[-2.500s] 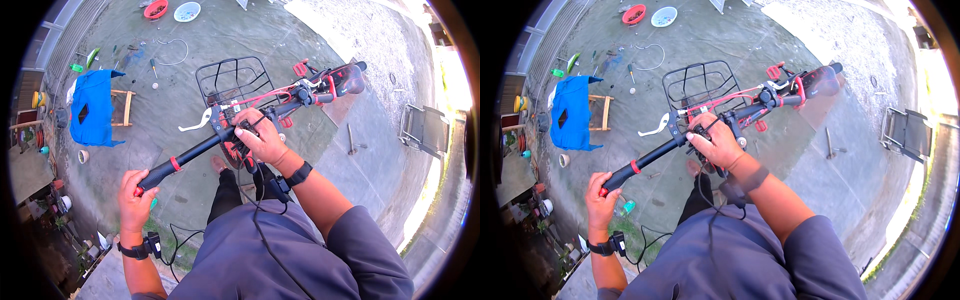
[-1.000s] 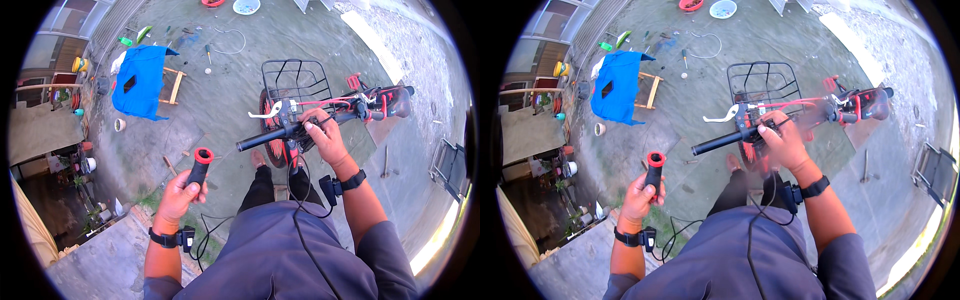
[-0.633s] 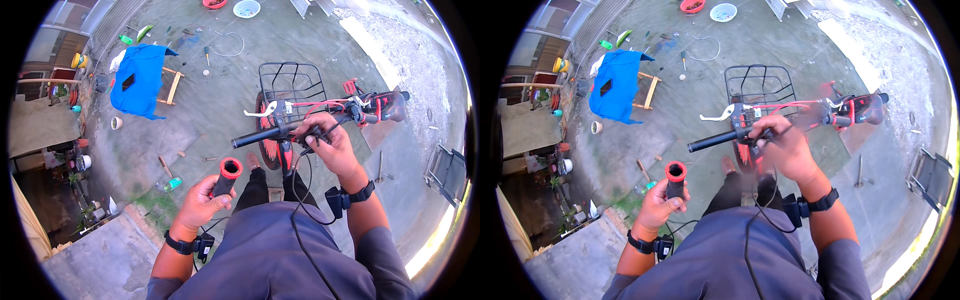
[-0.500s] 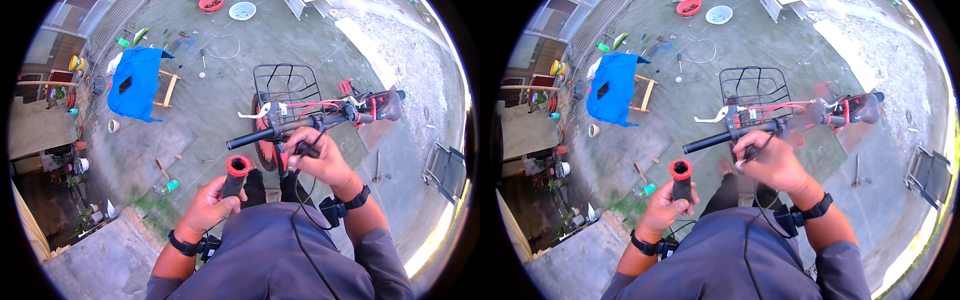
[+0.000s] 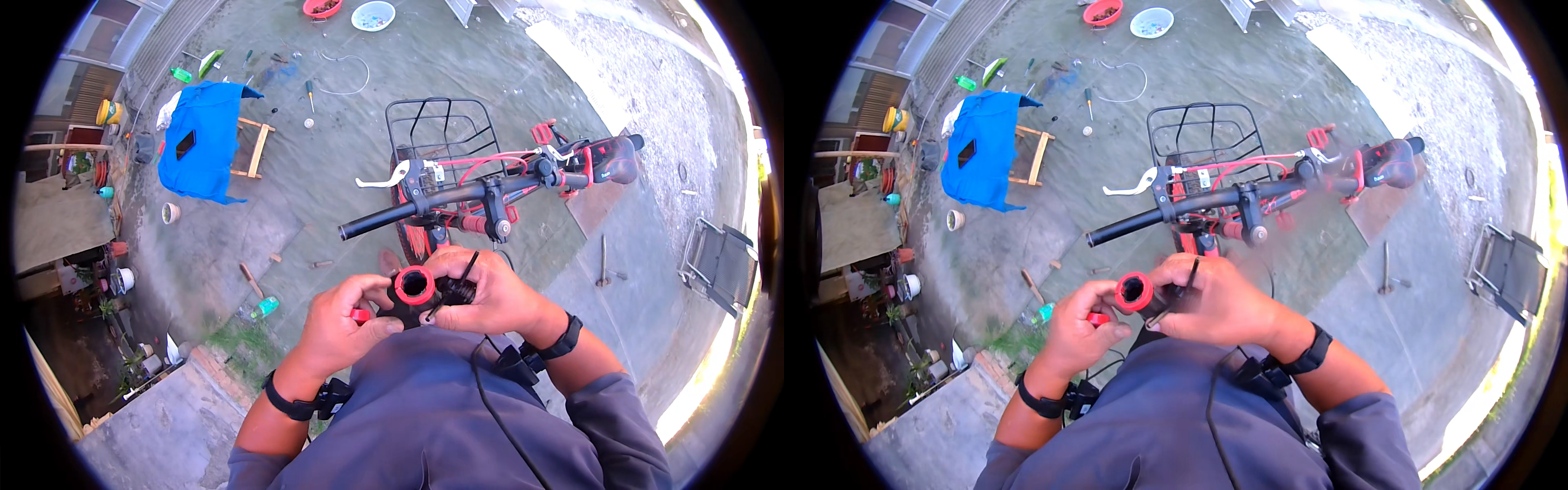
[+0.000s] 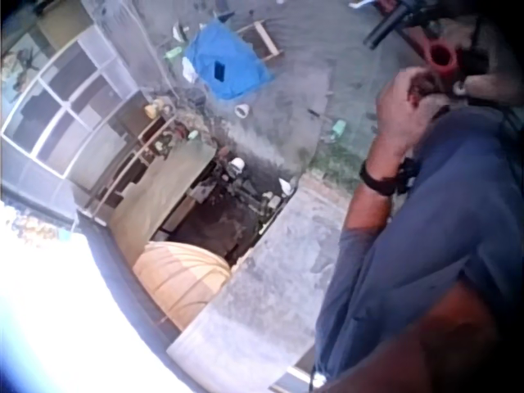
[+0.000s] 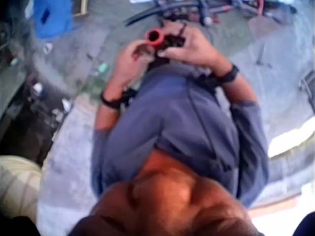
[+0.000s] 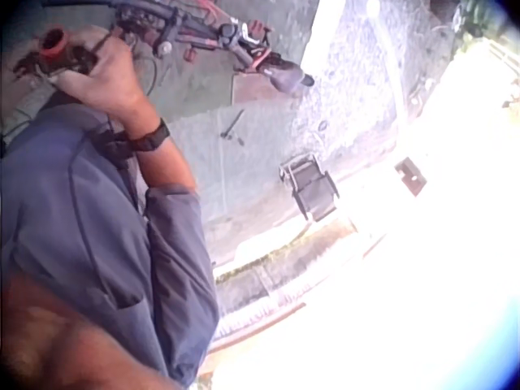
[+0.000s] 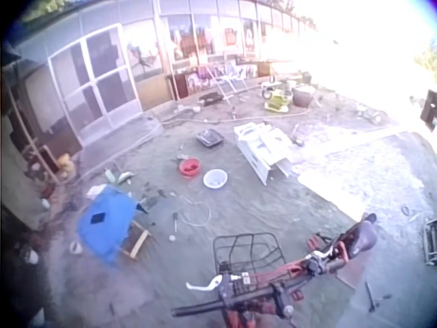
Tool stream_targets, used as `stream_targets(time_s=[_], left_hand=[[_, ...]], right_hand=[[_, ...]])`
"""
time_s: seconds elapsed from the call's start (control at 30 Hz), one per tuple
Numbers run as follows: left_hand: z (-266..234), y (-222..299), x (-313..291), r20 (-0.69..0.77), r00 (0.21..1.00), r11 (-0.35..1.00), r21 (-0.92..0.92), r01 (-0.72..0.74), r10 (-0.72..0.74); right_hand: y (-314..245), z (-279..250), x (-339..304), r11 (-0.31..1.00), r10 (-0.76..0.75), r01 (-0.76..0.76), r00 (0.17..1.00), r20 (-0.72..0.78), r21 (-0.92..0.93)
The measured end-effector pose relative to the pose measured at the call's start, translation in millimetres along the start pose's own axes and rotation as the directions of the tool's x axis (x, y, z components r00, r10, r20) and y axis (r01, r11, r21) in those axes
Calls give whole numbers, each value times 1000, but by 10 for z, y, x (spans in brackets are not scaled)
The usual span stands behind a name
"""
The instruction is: The person removes the red plastic end caps and a black rubber grip from the handlebar of a bicycle, then slides a new black rubber grip onto the metal handlebar and secures the end caps by hand.
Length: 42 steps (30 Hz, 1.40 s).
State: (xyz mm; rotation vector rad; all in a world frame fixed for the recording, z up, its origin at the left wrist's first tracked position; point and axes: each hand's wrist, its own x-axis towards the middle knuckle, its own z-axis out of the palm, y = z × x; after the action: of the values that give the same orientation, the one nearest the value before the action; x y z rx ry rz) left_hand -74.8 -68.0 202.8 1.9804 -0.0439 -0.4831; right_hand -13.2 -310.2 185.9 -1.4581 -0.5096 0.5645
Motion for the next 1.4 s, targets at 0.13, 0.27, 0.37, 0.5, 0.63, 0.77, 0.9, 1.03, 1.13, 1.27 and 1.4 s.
stream_targets(time_s=[0.13,0.27,0.37,0.5,0.63,0.77,0.9,1.03,1.13,1.27,1.4], left_hand=[[-4,250,35,54,989,985,-116,-131,138],[46,247,110,202,898,903,104,-417,392],[74,286,62,210,903,915,69,-397,376],[60,272,-46,221,907,916,101,-388,359],[-93,203,-184,193,973,989,-93,-112,129],[-26,200,-246,164,985,893,-433,123,-56],[-42,186,-248,224,968,790,-572,222,-110],[-42,254,-226,270,954,739,-615,275,-131],[-23,260,-210,256,962,737,-630,245,-101],[4,259,-215,234,970,783,-588,200,-71],[31,265,-218,235,969,780,-591,204,-75]], right_hand=[[-18,-75,-57,999,39,-37,990,138,-17],[-58,-74,-83,994,95,-80,963,251,-70],[-100,-80,-88,981,156,-108,935,318,-162],[-103,-153,-123,960,182,-64,883,433,-273],[-141,-251,-170,960,195,-73,866,461,-270],[-157,-217,-121,962,203,-95,877,436,-255],[-77,-205,-185,965,197,-120,917,346,-231],[-69,-201,-160,972,142,-81,950,278,-221],[-91,-185,-143,969,187,-131,942,280,-208],[-75,-167,-156,971,178,-125,947,266,-205],[-42,-163,-179,974,168,-119,952,257,-195]])
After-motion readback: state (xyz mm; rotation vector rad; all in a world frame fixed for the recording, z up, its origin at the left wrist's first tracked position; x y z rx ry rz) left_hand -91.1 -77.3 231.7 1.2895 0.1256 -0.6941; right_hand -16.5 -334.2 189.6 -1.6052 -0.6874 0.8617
